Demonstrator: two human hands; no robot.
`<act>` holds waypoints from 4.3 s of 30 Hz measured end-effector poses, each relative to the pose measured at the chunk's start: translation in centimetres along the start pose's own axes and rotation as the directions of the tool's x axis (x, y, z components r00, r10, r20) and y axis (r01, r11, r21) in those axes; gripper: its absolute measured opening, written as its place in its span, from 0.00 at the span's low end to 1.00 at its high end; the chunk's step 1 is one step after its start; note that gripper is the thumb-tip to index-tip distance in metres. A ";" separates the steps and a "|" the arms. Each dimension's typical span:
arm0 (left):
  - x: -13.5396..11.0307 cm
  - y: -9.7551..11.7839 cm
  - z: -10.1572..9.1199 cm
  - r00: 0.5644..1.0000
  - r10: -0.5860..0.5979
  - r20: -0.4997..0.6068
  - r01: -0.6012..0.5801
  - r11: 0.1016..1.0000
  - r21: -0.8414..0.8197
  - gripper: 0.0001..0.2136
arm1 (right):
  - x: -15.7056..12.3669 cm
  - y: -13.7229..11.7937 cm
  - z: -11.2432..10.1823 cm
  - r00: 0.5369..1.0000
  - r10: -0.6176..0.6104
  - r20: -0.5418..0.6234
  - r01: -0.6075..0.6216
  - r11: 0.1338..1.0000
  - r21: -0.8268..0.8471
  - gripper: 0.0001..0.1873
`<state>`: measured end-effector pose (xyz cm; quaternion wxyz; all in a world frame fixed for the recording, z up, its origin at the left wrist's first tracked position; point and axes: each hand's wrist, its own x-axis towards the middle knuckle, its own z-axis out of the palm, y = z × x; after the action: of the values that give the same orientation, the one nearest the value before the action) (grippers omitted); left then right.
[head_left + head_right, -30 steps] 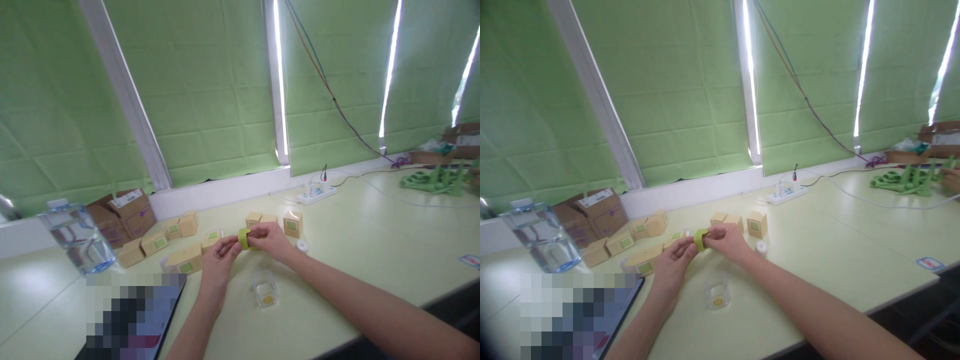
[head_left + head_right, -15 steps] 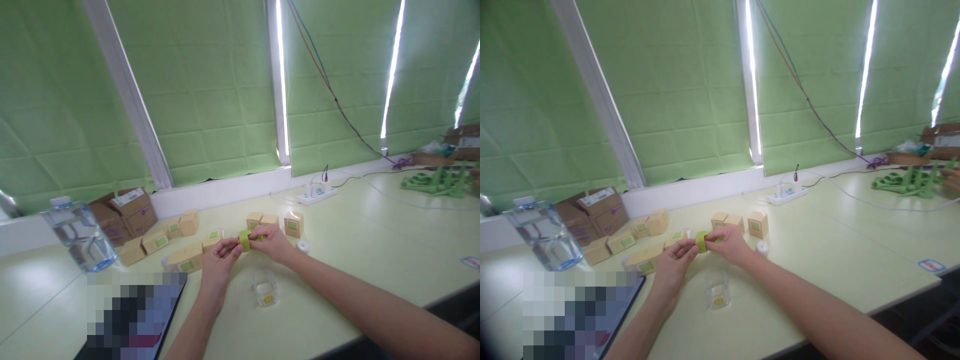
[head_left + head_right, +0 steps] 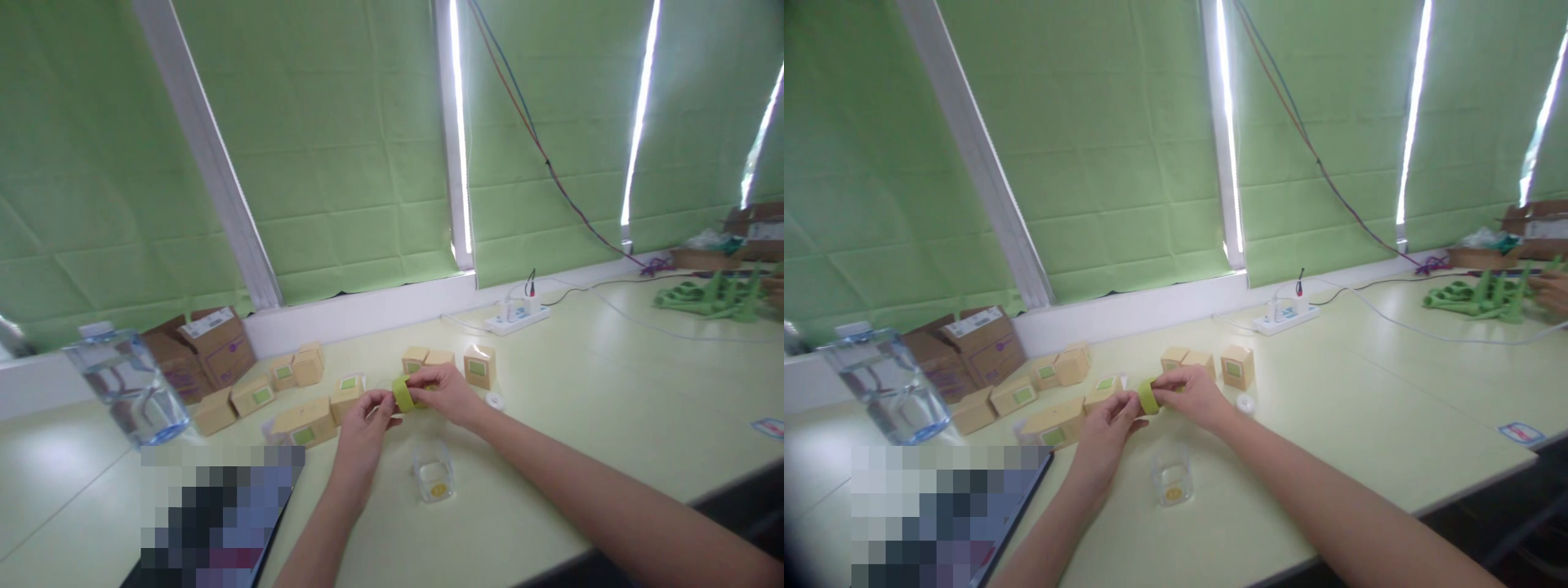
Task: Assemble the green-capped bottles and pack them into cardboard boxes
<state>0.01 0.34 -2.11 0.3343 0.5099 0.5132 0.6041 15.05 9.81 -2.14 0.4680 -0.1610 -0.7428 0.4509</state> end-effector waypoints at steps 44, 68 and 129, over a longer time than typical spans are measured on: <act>-0.2 0.8 -0.8 0.950 0.312 0.025 -0.277 0.800 0.533 0.09 | -0.3 -1.2 -1.4 0.989 -0.045 0.143 0.075 0.975 -0.210 0.30; -1.3 1.4 0.3 0.928 0.336 0.159 -0.364 0.735 0.572 0.19 | 0.5 -4.0 -4.4 0.971 0.007 0.237 0.124 0.837 -0.532 0.16; -0.3 0.4 -0.4 0.900 0.412 0.145 -0.397 0.632 0.666 0.18 | -1.3 -0.8 -0.8 0.995 0.066 0.069 -0.063 0.997 -0.037 0.16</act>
<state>-0.22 -0.19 -1.82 -0.0253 0.6915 0.5739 0.4379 16.58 8.92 -2.06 0.4240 -0.1771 -0.7608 0.4583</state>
